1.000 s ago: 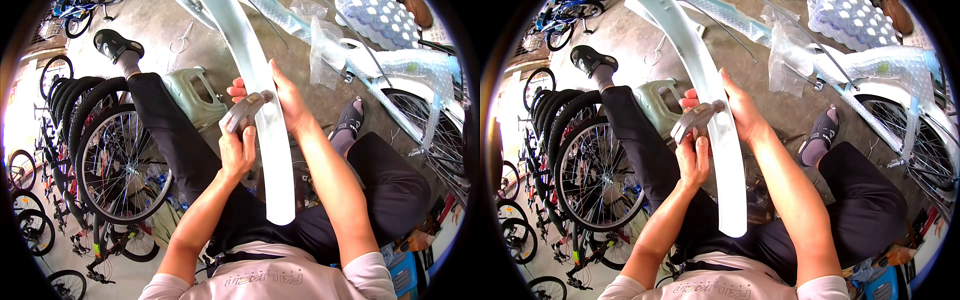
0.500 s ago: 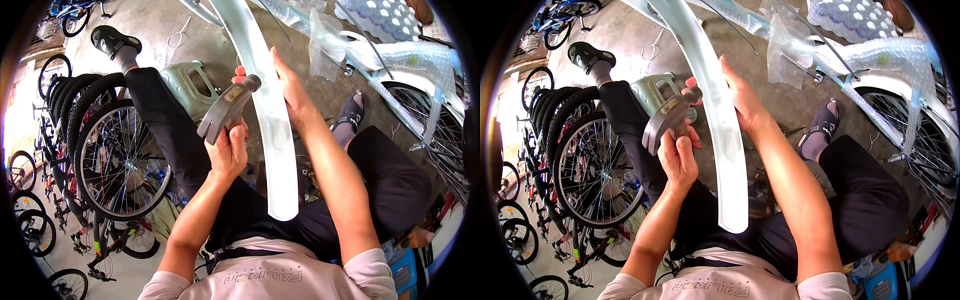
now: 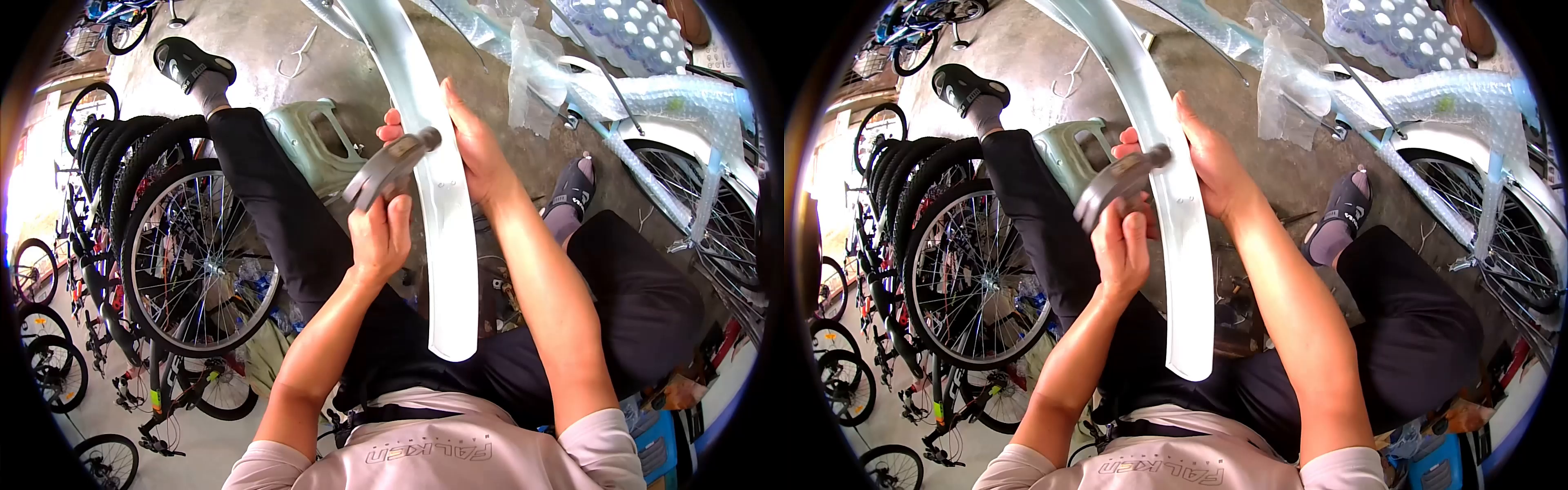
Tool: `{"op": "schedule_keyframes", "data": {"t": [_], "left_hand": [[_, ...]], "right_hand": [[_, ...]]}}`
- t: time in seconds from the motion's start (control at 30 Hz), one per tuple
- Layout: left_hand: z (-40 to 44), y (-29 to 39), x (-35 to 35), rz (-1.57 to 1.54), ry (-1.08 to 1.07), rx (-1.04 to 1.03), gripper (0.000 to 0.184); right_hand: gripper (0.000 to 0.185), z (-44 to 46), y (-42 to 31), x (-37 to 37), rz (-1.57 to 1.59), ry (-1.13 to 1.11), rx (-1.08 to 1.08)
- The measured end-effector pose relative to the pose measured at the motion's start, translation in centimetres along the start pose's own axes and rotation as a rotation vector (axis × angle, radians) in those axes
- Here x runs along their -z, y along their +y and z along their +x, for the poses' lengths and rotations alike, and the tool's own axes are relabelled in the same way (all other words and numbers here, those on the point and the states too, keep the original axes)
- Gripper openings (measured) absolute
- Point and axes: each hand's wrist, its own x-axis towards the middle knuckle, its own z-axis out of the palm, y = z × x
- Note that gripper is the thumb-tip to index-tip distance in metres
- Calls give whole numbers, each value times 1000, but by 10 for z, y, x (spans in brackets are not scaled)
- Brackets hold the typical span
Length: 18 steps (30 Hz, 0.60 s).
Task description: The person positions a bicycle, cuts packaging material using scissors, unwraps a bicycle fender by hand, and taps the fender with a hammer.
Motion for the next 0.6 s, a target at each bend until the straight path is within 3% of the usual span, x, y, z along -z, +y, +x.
{"op": "schedule_keyframes", "data": {"t": [0.07,0.17,0.3,0.37,0.4,0.43,0.5,0.6], "left_hand": [[2,-4,-4,49,-17,25,30],[3,10,3,-38,-19,83,33],[5,18,5,-162,62,-26,34],[8,11,1,-73,-2,43,28],[7,10,-2,63,41,-73,27],[7,11,-2,17,11,57,26],[3,1,0,-65,-45,126,27],[8,26,5,-214,55,39,34]], "right_hand": [[74,0,2,3,57,-78,-49],[68,0,4,3,75,-65,1],[67,-2,1,-5,68,37,-10],[67,-1,1,-2,97,-30,-33],[67,0,1,0,129,-93,-56],[67,0,2,0,126,-95,-57],[68,-2,4,0,158,-61,-26],[69,-1,8,2,79,-38,12]]}}
